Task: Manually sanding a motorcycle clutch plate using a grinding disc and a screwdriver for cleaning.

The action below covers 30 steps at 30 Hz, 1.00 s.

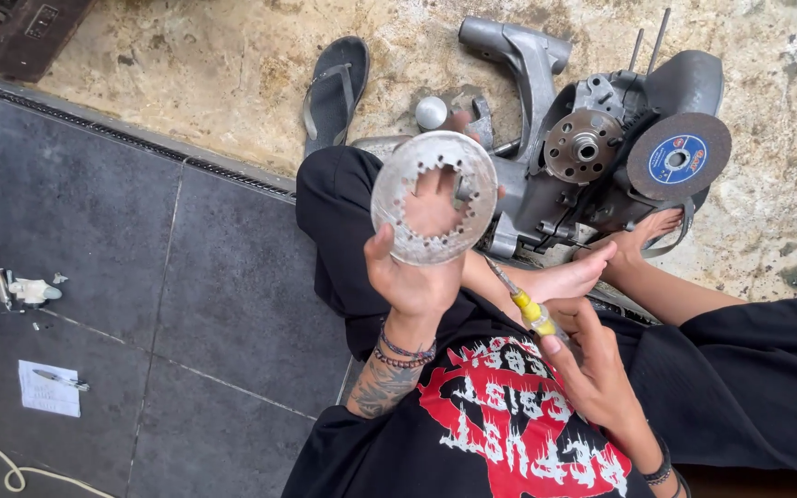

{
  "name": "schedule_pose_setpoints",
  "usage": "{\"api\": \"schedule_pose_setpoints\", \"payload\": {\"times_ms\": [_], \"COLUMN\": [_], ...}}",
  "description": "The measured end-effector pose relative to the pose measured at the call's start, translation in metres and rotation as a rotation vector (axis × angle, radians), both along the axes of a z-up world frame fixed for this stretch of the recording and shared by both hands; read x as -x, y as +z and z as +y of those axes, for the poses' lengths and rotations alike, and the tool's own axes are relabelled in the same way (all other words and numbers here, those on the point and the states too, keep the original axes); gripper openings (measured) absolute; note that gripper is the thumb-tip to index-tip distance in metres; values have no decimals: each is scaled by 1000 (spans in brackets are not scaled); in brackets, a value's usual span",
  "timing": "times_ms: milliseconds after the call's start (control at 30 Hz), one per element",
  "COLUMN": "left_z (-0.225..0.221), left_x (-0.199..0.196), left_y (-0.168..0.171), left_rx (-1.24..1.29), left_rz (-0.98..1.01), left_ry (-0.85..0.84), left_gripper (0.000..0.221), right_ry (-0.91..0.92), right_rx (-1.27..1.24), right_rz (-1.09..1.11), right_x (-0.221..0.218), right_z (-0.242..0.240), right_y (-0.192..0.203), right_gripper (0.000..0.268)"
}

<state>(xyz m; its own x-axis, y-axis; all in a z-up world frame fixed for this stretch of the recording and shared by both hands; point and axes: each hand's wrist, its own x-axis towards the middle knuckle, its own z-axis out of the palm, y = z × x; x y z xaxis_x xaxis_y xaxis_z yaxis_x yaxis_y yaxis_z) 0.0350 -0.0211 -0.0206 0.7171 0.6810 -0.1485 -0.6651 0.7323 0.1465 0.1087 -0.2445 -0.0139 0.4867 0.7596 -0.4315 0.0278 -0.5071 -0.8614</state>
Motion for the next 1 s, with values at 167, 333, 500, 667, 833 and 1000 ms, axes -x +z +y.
{"api": "schedule_pose_setpoints", "payload": {"times_ms": [167, 333, 500, 667, 833, 1000], "left_z": [-9, -15, -17, -19, -23, -19], "left_x": [-4, -8, -14, -15, -15, -13], "left_y": [11, 14, 20, 23, 23, 32], "left_rx": [-228, -256, -230, -261, -258, -237], "left_rz": [-110, -106, -99, -87, -23, -56], "left_ry": [-56, -38, -43, -18, 7, 16], "left_gripper": [73, 65, 62, 62, 63, 59], "right_ry": [-19, -62, 20, 135, 142, 129], "right_rx": [-47, -109, -29, -115, -92, -81], "right_rz": [-196, -479, -562, -675, -681, -671], "right_x": [2, 3, 0, 4, 10, 12], "right_z": [3, -6, -9, 4, 1, 5], "right_y": [5, 13, 20, 38, 42, 45], "right_gripper": [38, 35, 44, 44, 48, 49]}}
